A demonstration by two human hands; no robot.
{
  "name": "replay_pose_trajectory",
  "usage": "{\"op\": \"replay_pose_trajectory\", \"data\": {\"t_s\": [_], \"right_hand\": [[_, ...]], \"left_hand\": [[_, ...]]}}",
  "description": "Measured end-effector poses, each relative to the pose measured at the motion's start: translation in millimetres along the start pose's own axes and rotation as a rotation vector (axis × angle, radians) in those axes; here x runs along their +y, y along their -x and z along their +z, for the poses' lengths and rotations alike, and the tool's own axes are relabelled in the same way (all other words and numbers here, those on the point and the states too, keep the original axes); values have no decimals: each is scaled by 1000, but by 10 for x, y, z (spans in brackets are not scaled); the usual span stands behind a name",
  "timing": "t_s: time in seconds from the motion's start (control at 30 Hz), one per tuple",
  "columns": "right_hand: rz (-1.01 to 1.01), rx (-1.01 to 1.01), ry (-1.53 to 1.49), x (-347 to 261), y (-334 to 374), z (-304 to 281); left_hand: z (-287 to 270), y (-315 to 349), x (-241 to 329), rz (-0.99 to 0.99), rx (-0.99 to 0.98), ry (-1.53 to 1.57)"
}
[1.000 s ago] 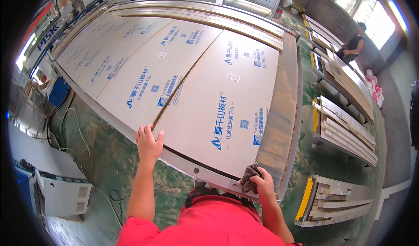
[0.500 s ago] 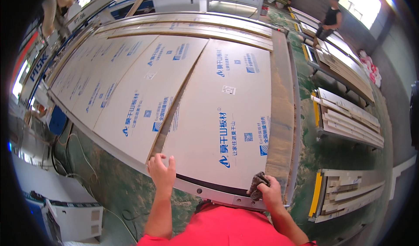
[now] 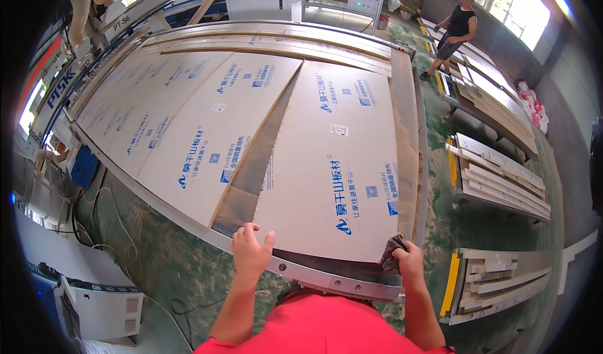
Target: The person wipes the edges and surfaces of wooden boards with a cloth before placing them onto a conveyor belt.
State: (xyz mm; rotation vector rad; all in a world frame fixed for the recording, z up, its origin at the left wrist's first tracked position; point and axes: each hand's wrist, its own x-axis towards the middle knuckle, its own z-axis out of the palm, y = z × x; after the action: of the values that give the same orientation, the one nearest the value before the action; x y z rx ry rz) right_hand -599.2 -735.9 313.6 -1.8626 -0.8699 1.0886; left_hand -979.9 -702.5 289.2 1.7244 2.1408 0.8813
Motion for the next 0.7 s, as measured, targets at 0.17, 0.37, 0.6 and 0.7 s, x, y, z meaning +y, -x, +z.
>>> {"op": "replay_pose_trajectory", "data": {"t_s": [0.17, 0.37, 0.6, 0.7], "right_hand": [[-58, 143, 127, 10, -11, 187], [-123, 160, 39, -190, 146, 218], [-173, 90, -49, 71, 352, 65], [-116, 104, -75, 227, 767, 60]], "left_hand": [[-18, -2, 87, -51, -36, 4], [-247, 67, 202, -24, 43, 50], [-587, 267, 227, 7, 33, 44], [-698, 533, 71, 18, -3, 20]]}}
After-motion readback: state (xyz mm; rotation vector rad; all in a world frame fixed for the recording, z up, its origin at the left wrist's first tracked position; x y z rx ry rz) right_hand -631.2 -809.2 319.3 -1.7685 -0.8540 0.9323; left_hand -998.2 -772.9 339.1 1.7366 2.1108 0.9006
